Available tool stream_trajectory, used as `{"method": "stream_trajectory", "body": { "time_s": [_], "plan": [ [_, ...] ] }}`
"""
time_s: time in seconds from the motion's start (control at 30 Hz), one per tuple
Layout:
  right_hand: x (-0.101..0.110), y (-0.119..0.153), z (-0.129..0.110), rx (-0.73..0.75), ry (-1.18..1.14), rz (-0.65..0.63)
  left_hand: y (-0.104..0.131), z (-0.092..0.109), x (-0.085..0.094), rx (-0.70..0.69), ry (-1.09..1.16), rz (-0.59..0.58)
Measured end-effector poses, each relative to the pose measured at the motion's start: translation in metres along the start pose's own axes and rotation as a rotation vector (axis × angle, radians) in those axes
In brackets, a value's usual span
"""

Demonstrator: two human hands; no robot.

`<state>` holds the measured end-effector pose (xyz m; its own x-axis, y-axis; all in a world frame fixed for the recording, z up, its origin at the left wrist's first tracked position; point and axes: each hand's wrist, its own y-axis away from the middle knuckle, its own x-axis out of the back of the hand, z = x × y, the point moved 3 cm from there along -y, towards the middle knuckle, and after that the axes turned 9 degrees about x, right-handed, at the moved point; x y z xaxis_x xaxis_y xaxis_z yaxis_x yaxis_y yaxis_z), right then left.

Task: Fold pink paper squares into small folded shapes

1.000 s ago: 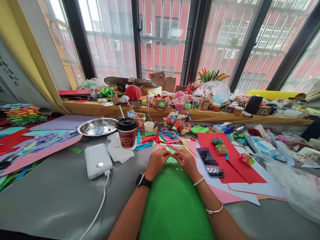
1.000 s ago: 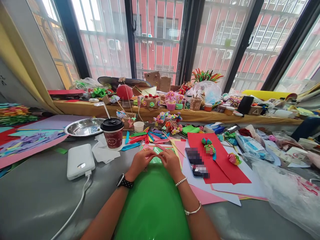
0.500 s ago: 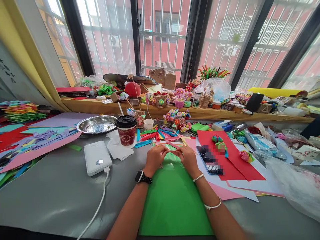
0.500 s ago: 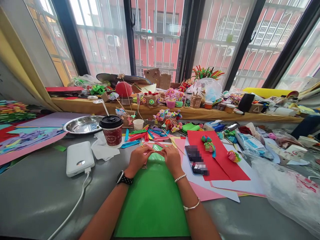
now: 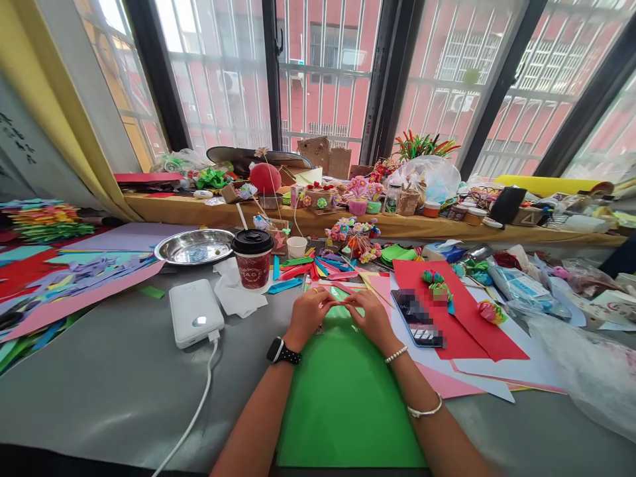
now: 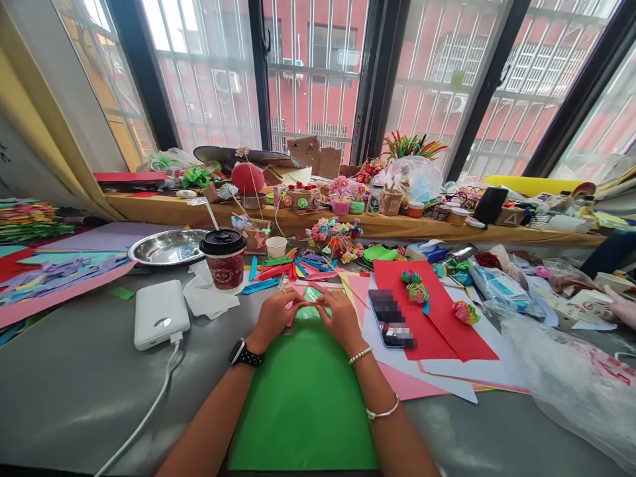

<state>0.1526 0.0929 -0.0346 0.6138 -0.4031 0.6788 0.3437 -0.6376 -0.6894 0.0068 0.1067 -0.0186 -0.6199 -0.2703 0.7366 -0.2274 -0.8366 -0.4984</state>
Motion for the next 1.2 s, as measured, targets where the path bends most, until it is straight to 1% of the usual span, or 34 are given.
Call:
{"method": "stream_trajectory", "body": {
  "time_s": [0.07,0.17,0.33,0.43,0.67,0.8,0.97,1.07,1.2],
  "plan": [
    [-0.001,0.0,-0.002,0.004,-0.018,-0.007,0.0,0.003,-0.001,-0.022,0.014,-0.024],
    [-0.001,-0.001,-0.003,-0.011,-0.021,-0.004,0.0,0.002,-0.001,-0.021,0.052,-0.025],
    [0.003,-0.001,0.001,-0.072,-0.004,0.049,-0.002,-0.007,0.001,0.025,0.09,0.033],
    [0.003,0.0,0.002,-0.088,0.009,0.047,-0.002,-0.01,0.002,0.045,0.075,0.045],
    [0.003,-0.001,0.0,-0.077,0.002,0.032,-0.001,-0.004,0.002,0.024,0.069,0.058],
    [0.002,-0.001,-0.002,-0.046,-0.03,0.014,-0.001,-0.001,-0.001,-0.018,0.095,0.019],
    [0.003,0.0,-0.004,-0.044,-0.039,0.025,0.001,0.001,-0.001,-0.047,0.141,-0.042],
    [0.003,0.0,-0.003,-0.038,-0.042,0.032,0.0,0.001,-0.001,-0.041,0.158,-0.041],
    [0.004,0.0,-0.001,-0.059,-0.023,0.067,-0.001,-0.004,-0.001,0.0,0.143,-0.005]
  ]
}}
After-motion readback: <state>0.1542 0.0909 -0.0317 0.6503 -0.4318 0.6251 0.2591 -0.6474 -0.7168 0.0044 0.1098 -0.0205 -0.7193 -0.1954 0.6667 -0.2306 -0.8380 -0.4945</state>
